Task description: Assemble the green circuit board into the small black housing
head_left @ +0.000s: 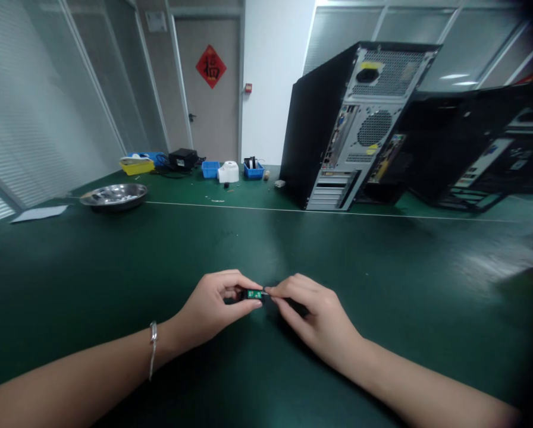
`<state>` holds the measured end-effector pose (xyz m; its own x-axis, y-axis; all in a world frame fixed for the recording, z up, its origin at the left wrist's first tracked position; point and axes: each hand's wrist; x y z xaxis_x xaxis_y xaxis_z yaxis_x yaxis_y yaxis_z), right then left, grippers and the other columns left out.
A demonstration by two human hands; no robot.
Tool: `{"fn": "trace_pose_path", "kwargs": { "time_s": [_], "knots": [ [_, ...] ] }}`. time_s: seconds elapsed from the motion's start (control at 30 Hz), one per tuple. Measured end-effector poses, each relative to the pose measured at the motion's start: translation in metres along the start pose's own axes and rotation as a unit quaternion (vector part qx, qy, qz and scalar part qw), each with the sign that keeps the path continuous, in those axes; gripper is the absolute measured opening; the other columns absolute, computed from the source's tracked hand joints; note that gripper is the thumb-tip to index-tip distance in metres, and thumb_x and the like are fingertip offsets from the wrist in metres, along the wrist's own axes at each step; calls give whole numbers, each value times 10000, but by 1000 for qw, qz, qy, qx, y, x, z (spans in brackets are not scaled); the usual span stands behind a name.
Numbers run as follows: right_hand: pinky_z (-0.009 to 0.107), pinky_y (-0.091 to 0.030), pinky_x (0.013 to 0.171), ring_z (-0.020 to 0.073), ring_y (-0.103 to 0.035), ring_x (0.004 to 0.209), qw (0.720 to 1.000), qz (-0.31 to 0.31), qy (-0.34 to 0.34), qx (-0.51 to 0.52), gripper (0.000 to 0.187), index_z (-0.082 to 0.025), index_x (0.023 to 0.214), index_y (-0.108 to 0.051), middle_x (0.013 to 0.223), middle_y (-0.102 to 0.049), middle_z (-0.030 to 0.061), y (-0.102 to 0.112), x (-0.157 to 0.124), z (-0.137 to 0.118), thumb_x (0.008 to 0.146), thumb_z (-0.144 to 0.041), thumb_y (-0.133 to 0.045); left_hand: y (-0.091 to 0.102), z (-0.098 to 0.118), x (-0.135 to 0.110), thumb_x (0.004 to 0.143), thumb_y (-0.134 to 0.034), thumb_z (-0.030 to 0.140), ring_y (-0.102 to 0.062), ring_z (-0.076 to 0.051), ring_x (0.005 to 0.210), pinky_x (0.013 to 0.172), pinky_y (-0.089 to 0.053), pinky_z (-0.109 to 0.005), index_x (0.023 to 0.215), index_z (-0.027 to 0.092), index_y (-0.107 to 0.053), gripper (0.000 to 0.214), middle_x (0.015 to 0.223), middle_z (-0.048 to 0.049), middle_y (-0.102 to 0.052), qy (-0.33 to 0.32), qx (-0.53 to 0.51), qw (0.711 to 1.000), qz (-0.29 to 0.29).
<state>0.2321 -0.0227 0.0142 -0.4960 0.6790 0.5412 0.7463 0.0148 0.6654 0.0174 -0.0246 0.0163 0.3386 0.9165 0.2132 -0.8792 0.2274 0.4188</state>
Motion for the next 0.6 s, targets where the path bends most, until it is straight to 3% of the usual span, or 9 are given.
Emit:
{"fn": "trace_pose_path", "kwargs": {
  "time_s": [0.13, 0.33, 0.6],
  "knots": [
    [300, -515, 694, 177, -628, 760, 1000, -5, -6, 6, 178, -192, 962, -700, 848, -717, 58, 0, 0, 0, 934, -151, -529, 1, 2, 0, 797, -707, 217, -571, -131, 692, 617, -453, -242, 929, 169, -764, 151, 801, -42, -670, -25, 46, 999, 3],
    [304, -519, 696, 175, -644, 755, 997, 3, -44, 70, 167, -211, 948, -712, 832, -722, 47, -2, 2, 0, 932, -189, -548, 0, -1, 1, 784, -734, 241, -633, -148, 742, 686, -530, -267, 966, 152, -747, 203, 885, -61, -701, 31, -91, 995, -17],
    [295, -517, 688, 174, -655, 762, 995, 14, -48, 88, 149, -214, 948, -717, 830, -724, 42, -3, 0, 2, 924, -188, -573, -1, -1, 2, 753, -764, 193, -678, -161, 815, 776, -560, -286, 956, 141, -741, 211, 899, -60, -736, 62, -169, 983, -19]
  ]
}}
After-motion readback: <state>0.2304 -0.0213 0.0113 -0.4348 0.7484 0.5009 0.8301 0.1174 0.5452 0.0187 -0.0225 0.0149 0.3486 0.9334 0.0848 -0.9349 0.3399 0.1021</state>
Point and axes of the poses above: each hand's wrist, its own x-axis towards the middle knuckle, its own y-axis out of the back of the hand, z = x × y
